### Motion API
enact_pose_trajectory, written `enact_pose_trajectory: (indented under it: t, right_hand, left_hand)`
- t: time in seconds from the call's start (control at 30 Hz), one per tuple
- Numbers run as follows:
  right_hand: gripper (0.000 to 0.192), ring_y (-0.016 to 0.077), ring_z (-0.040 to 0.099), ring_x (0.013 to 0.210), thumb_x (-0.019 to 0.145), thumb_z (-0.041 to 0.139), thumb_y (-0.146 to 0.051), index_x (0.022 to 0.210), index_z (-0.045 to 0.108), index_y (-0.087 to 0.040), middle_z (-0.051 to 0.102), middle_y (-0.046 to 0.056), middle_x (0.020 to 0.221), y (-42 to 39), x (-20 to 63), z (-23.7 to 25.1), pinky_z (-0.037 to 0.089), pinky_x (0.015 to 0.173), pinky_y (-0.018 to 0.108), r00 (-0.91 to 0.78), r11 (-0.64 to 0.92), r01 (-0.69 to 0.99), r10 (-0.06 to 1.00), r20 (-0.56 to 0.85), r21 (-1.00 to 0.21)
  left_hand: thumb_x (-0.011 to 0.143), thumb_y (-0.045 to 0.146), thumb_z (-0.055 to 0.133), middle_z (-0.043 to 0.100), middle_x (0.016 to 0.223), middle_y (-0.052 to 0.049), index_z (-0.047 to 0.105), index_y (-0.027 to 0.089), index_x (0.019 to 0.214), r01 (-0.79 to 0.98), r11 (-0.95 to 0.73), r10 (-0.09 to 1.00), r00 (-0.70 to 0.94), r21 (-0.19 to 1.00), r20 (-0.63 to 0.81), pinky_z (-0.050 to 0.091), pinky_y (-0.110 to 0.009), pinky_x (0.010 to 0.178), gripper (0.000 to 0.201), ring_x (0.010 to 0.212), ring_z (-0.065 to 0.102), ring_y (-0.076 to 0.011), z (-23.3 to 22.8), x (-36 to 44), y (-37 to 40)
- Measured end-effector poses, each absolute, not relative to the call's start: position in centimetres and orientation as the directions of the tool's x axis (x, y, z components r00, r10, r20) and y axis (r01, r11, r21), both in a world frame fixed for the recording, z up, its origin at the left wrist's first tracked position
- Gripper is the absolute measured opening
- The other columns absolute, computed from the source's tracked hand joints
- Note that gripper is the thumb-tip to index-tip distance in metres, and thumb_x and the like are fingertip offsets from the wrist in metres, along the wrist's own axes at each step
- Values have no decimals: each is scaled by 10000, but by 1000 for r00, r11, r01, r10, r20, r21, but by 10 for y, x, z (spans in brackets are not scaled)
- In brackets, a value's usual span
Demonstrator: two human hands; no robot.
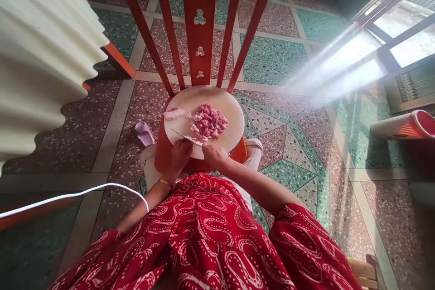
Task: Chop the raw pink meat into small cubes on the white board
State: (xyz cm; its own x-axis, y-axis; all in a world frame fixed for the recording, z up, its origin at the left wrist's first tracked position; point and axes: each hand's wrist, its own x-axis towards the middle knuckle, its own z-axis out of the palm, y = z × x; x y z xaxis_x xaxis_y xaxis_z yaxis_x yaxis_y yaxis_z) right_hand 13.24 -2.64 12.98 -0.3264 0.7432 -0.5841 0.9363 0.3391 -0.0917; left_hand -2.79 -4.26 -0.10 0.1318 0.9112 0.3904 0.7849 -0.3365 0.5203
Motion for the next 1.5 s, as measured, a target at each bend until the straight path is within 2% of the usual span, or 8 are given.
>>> enact_pose_trajectory:
  t: [0.27, 0.5, 0.63, 0.87, 1.2, 1.33, 1.5]
  right_hand:
    - [256, 206, 644, 898, 916, 321, -147, 1120, 476, -148, 662, 130, 974, -5, 94, 113, 488, 719, 282, -420, 412, 901, 748, -515, -136]
    - [238, 206, 666, 793, 941, 355, -235, 1136, 482, -186, 674, 95, 863, -29, 169, 112, 466, 625, 256, -305, 354, 935, 755, -581, -31]
    - [279, 211, 664, 802, 958, 323, -275, 1184, 457, -181, 677, 107, 881, -30, 167, 116, 460, 624, 255, -287, 314, 949, 796, -533, -42]
    - [231, 199, 661, 790, 941, 338, -208, 1128, 474, -215, 674, 71, 882, -29, 140, 119, 467, 639, 267, -334, 345, 935, 775, -536, -84]
    - [231, 208, 644, 910, 917, 356, -180, 1100, 492, -146, 662, 132, 973, 4, 86, 112, 487, 723, 279, -402, 385, 912, 770, -496, -141]
    - [277, 223, 629, 952, 906, 366, -174, 1147, 500, -151, 655, 140, 1003, 8, 108, 114, 474, 741, 287, -433, 410, 897, 743, -510, -163]
    - [348, 230, 646, 880, 898, 354, -154, 1230, 457, -177, 661, 125, 965, 1, 156, 120, 465, 690, 280, -256, 265, 963, 827, -500, -55]
  left_hand:
    - [877, 231, 450, 606, 816, -79, 586, 179, 829, 811, -357, 911, 193, 464, 364, 459, -382, 786, 153, 828, 565, -222, -7, -29, -40]
    - [880, 278, 475, 608, 952, -75, 618, 193, 921, 738, -315, 917, 75, 596, 392, 458, -373, 847, 172, 942, 541, -217, -4, -28, -43]
    - [889, 286, 466, 575, 1074, -83, 610, 211, 1025, 706, -295, 926, 46, 644, 374, 447, -358, 889, 212, 1023, 526, -207, 2, -30, -49]
    - [852, 200, 472, 618, 916, -69, 612, 196, 928, 793, -286, 940, 124, 537, 318, 444, -369, 811, 159, 891, 545, -218, 2, -32, -45]
    - [851, 200, 461, 627, 878, -82, 596, 192, 898, 810, -324, 928, 174, 488, 329, 448, -378, 769, 143, 849, 559, -230, 1, -32, -42]
    - [861, 219, 472, 625, 867, -67, 605, 199, 916, 800, -331, 924, 166, 500, 345, 451, -364, 783, 145, 859, 562, -219, 2, -32, -43]
    - [886, 263, 463, 613, 984, -65, 594, 213, 977, 762, -317, 920, 104, 564, 377, 432, -357, 850, 168, 951, 545, -209, 3, -31, -47]
